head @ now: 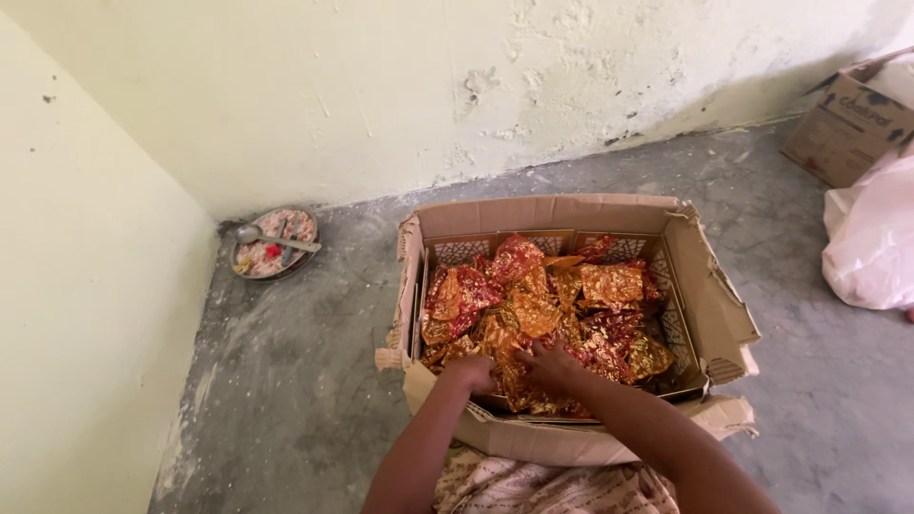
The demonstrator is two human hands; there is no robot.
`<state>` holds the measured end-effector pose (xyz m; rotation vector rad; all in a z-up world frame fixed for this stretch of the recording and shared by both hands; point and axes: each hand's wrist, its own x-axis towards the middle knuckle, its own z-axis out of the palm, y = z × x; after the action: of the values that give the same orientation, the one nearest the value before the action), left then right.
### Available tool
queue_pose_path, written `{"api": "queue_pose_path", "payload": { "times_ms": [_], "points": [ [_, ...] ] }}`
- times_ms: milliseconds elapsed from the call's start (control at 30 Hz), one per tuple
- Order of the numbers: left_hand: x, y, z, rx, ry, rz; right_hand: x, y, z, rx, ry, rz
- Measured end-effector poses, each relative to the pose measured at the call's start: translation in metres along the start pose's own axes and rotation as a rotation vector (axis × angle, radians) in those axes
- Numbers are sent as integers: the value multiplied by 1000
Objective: The person sits on the floor and sorts through a cardboard box filled with gold and red decorative items. They remove the items one by one, revealing trays of small round objects underneath, and then handle the trays.
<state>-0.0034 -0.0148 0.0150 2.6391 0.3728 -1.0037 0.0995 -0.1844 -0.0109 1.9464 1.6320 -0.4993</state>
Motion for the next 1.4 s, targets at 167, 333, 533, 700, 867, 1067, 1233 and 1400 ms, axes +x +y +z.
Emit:
{"api": "queue_pose_path", "payload": {
  "times_ms": [167, 333, 533, 700, 867, 1067, 1233, 1400],
  "points": [
    [9, -4, 3, 3, 5, 20, 40, 30, 43, 170, 296, 2],
    [4, -1, 12, -76, 32, 65, 27, 69, 43, 580, 412, 277],
    [-32, 10, 0, -101, 109, 66, -31, 121, 49, 1066, 644, 789],
    [-31, 13, -2, -174, 38, 13, -48, 142, 75, 1006, 543, 972],
    [-11, 3, 5, -130, 24, 45, -41, 133, 67, 973, 120, 884],
    [-2, -1, 6, -104, 28, 37, -58, 88, 22, 779, -171, 722],
    [-4, -1, 2, -100, 5, 33, -35, 90, 43, 565, 32, 727],
    [3, -5, 8, -152, 0, 32, -12, 106, 70, 493, 55, 680]
  ]
}}
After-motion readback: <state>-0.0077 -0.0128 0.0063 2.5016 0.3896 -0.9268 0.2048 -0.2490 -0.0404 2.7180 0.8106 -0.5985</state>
